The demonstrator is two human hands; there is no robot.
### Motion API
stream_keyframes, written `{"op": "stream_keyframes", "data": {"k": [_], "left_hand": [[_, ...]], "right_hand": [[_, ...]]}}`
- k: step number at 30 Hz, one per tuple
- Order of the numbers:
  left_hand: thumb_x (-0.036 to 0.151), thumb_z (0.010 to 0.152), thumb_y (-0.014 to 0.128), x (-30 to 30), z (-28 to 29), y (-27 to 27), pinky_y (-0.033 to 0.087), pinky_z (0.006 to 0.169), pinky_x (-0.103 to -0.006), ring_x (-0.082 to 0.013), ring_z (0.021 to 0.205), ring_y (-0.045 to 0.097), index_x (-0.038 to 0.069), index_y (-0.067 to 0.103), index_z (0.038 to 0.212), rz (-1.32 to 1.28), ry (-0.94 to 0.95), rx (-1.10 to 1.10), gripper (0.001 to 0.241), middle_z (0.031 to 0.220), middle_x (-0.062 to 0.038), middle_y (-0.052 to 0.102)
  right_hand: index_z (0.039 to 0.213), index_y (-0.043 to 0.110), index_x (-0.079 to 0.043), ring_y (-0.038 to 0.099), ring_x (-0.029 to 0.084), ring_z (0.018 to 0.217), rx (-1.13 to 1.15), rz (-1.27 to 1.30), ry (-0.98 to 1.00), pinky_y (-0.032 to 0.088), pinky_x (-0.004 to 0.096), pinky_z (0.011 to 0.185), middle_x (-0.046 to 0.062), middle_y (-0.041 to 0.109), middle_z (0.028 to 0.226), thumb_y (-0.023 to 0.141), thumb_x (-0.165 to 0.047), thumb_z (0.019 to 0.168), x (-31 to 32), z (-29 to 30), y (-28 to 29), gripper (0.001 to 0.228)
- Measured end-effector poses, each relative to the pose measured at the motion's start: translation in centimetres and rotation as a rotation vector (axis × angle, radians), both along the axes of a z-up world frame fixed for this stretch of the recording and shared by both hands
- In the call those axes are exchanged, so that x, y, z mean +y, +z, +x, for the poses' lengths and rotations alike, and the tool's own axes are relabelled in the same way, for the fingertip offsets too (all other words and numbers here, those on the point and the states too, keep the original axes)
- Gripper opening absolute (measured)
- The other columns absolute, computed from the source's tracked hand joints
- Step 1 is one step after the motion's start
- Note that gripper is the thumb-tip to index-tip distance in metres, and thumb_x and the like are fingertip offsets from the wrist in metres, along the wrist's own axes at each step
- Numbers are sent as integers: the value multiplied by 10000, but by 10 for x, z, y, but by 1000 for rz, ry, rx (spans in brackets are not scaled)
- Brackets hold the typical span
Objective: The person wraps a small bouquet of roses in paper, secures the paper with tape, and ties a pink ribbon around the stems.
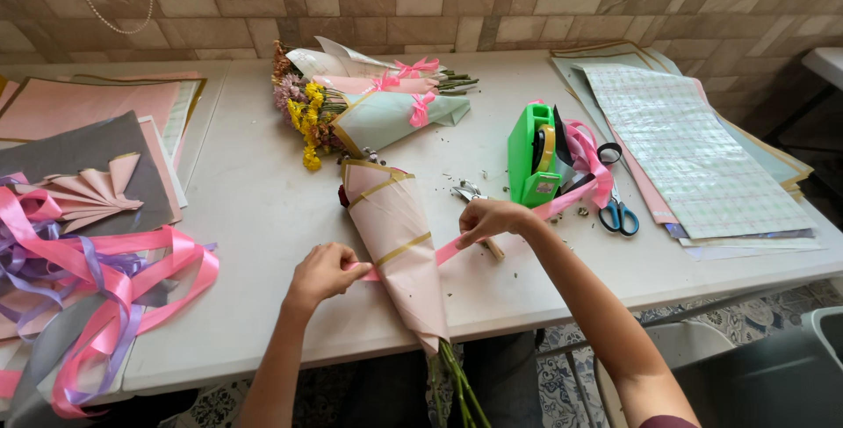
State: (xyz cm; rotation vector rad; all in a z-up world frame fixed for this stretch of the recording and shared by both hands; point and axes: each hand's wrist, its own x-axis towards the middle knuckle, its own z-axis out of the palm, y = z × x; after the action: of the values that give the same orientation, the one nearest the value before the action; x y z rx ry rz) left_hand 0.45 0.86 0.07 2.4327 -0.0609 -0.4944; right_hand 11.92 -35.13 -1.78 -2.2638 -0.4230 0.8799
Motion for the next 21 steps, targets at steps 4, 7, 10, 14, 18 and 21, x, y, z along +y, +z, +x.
{"op": "stream_keyframes", "data": {"k": [4,7,10,14,18,21], "left_hand": [[417,818,765,24,1,2,563,910,-429,-327,1020,739,143,812,786,-103,46,-64,280,929,-138,780],[266,796,794,40,8,-10,545,969,-438,-335,1079,691,60,753,697,-354,115,-181,232,1097,-131,753],[95,840,733,48,13,-13,546,868,-375,-216,923,653,60,629,585,-793,150,-250,277,1041,-104,756],[147,1000,640,45,36,-7,572,933,-401,-266,935,711,62,591,665,-1239,173,-373,349,830,-146,723],[395,1096,536,32,82,-5,618,950,-394,-241,916,757,97,710,850,-1626,156,-421,424,908,-103,753],[570,1064,407,-5,93,14,574,930,-369,-213,1005,723,126,757,1078,-1618,-18,-351,565,1171,-86,738]], "right_hand": [[792,763,-58,595,159,605,94,48,-37,505,255,603,54,671,654,931,-228,768,-19,4,13,240],[789,752,-35,580,142,599,99,85,-65,512,253,592,37,640,642,897,-182,795,-31,3,32,206],[764,759,-21,545,133,548,84,107,-93,478,260,565,46,615,584,940,-178,736,-45,0,44,241],[1002,763,10,531,103,499,109,265,-54,418,231,533,59,601,551,845,-52,805,-47,-16,79,223],[1021,768,44,662,184,576,87,422,38,535,305,646,184,736,662,672,17,899,-43,-21,101,158],[1061,759,58,698,197,613,117,595,75,574,369,764,176,758,732,571,18,953,-26,-27,104,220]]}}
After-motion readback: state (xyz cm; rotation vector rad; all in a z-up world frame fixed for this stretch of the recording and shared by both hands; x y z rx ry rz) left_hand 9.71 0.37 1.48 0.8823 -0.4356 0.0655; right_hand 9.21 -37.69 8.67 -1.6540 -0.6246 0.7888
